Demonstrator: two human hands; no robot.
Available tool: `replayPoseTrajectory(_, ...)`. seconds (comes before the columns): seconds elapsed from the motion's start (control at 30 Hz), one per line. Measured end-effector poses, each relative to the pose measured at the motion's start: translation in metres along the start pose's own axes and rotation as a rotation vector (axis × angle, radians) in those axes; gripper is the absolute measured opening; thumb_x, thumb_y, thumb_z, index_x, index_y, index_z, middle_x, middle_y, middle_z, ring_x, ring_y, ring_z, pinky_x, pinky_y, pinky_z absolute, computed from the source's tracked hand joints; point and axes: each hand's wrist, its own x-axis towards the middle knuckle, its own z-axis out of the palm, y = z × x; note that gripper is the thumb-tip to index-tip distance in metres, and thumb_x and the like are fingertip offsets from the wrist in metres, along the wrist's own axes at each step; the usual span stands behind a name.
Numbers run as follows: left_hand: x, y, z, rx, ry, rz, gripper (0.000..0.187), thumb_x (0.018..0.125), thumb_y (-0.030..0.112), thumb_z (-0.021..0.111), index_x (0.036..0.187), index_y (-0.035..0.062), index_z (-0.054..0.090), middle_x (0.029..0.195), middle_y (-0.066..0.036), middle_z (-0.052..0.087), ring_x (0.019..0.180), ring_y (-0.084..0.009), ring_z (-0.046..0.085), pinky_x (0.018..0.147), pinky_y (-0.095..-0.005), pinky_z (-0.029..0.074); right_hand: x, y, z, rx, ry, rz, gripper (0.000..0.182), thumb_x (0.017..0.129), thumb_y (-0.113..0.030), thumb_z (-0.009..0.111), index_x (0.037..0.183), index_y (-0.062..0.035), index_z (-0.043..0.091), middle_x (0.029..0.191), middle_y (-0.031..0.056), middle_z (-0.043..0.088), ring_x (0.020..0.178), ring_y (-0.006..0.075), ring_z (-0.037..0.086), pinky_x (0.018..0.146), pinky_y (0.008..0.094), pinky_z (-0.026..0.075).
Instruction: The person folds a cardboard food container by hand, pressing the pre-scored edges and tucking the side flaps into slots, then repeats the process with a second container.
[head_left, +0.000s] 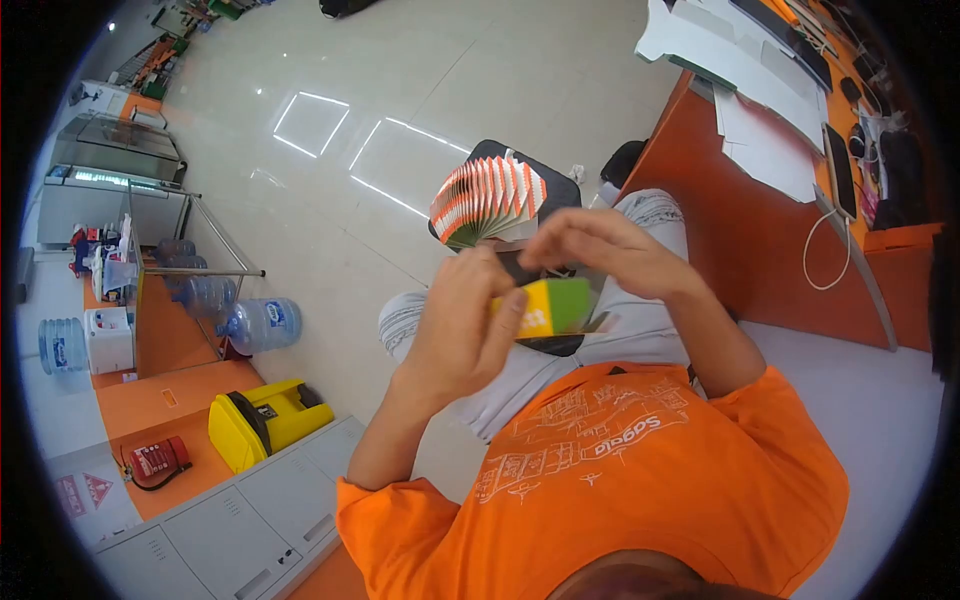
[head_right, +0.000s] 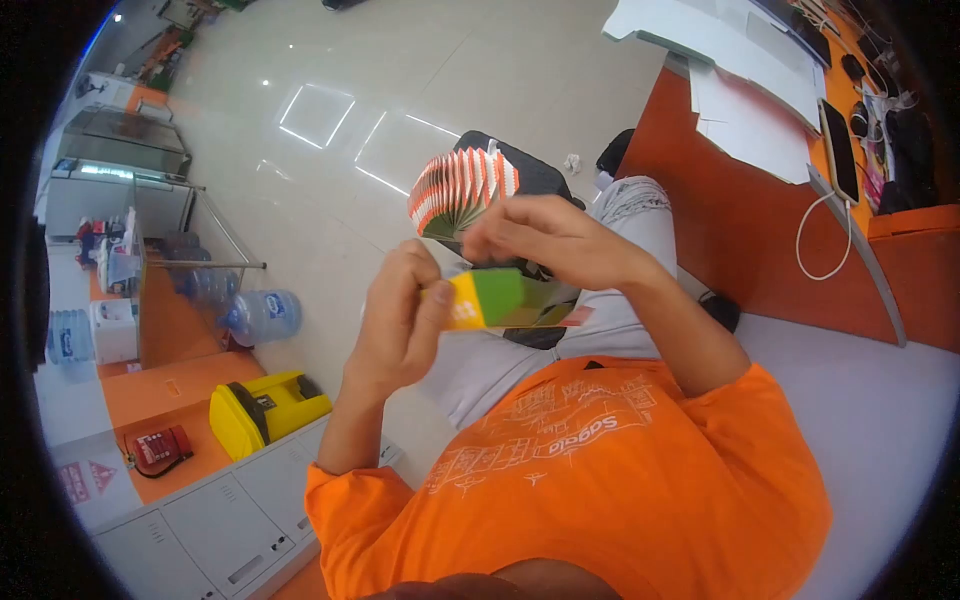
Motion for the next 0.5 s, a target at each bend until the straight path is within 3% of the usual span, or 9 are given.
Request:
replayPoseTrajectory(0.07, -0.012, -0.008, -0.002, -0.111, 0.153, -0.226, 0.013, 0.094, 0.008, 0.063, 0.092, 0.0036, 0.051, 0.084, -0.014, 0.048, 0.076, -0.0315, 0.048, 0.075, -0.0408, 0.040, -0.022, -0.025, -0.001, 0.015, -0.134, 0.123, 0.021, 0.099, -0.016, 0.070, 0.114, -0.0006, 0.067, 0.100, 0.0019, 0.067, 0.090, 0.0088, 0.060, 0.081, 0.0254, 0.051)
replayPoseTrajectory(0.1, -0.014, -0.006, -0.001, -0.112, 0.151, -0.231, 0.013, 0.094, 0.008, 0.063, 0.092, 0.0036, 0.051, 0.084, -0.014, 0.048, 0.076, -0.0315, 0.048, 0.075, -0.0408, 0.040, -0.024, -0.022, 0.001, 0.020, -0.135, 0.126, 0.021, 0.099, -0.016, 0.070, 0.114, -0.0006, 0.067, 0.100, 0.0019, 0.067, 0.090, 0.0088, 0.060, 0.081, 0.0254, 0.051)
replayPoseTrajectory(0.17, -0.015, -0.003, -0.001, -0.209, 0.204, -0.307, 0.013, 0.097, 0.010, 0.061, 0.091, 0.0016, 0.052, 0.083, -0.014, 0.050, 0.073, -0.0298, 0.046, 0.071, -0.0383, 0.040, -0.025, -0.017, 0.004, -0.276, -0.168, 0.042, 0.021, 0.098, -0.013, 0.070, 0.113, 0.0005, 0.067, 0.103, 0.0041, 0.069, 0.093, 0.0107, 0.065, 0.081, 0.0276, 0.052)
replayPoseTrajectory(0.3, -0.008, 0.016, -0.015, -0.130, -0.038, -0.324, 0.013, 0.098, 0.010, 0.059, 0.090, 0.0003, 0.055, 0.079, -0.013, 0.052, 0.069, -0.0275, 0.049, 0.065, -0.0354, 0.040, -0.020, -0.024, 0.015, -0.385, -0.190, -0.092, 0.019, 0.100, -0.014, 0.067, 0.108, 0.0026, 0.066, 0.091, 0.0075, 0.068, 0.080, 0.0122, 0.060, 0.071, 0.0279, 0.049)
replayPoseTrajectory(0.37, -0.007, 0.019, -0.012, -0.195, 0.048, -0.304, 0.024, 0.102, 0.013, 0.051, 0.081, 0.0018, 0.051, 0.070, -0.004, 0.048, 0.061, -0.0113, 0.042, 0.056, -0.0271, 0.034, -0.020, -0.025, 0.022, -0.404, -0.178, -0.169, 0.018, 0.100, -0.014, 0.066, 0.108, 0.0026, 0.066, 0.089, 0.0084, 0.067, 0.077, 0.0139, 0.060, 0.070, 0.0283, 0.049)
replayPoseTrajectory(0.4, -0.009, 0.020, -0.014, -0.192, 0.053, -0.310, 0.024, 0.102, 0.013, 0.051, 0.081, 0.0018, 0.051, 0.070, -0.004, 0.048, 0.061, -0.0113, 0.042, 0.056, -0.0271, 0.034, -0.020, -0.025, 0.024, -0.426, -0.160, -0.249, 0.018, 0.100, -0.013, 0.066, 0.109, 0.0027, 0.066, 0.088, 0.0092, 0.066, 0.074, 0.0156, 0.059, 0.069, 0.0287, 0.049)
replayPoseTrajectory(0.47, -0.013, 0.020, -0.018, -0.248, 0.057, -0.392, 0.017, 0.099, 0.009, 0.057, 0.085, -0.0012, 0.056, 0.070, -0.013, 0.054, 0.061, -0.0239, 0.053, 0.057, -0.0343, 0.039, -0.020, -0.022, 0.025, -0.412, -0.139, -0.217, 0.017, 0.099, -0.012, 0.066, 0.108, 0.0022, 0.066, 0.087, 0.0092, 0.065, 0.076, 0.0159, 0.060, 0.068, 0.0291, 0.049)
replayPoseTrajectory(0.5, -0.015, 0.019, -0.018, -0.247, 0.059, -0.396, 0.017, 0.099, 0.009, 0.057, 0.085, -0.0012, 0.056, 0.070, -0.013, 0.054, 0.061, -0.0239, 0.053, 0.057, -0.0343, 0.039, -0.020, -0.021, 0.025, -0.404, -0.115, -0.185, 0.015, 0.098, -0.010, 0.067, 0.107, 0.0017, 0.067, 0.087, 0.0092, 0.065, 0.078, 0.0162, 0.060, 0.068, 0.0294, 0.048)
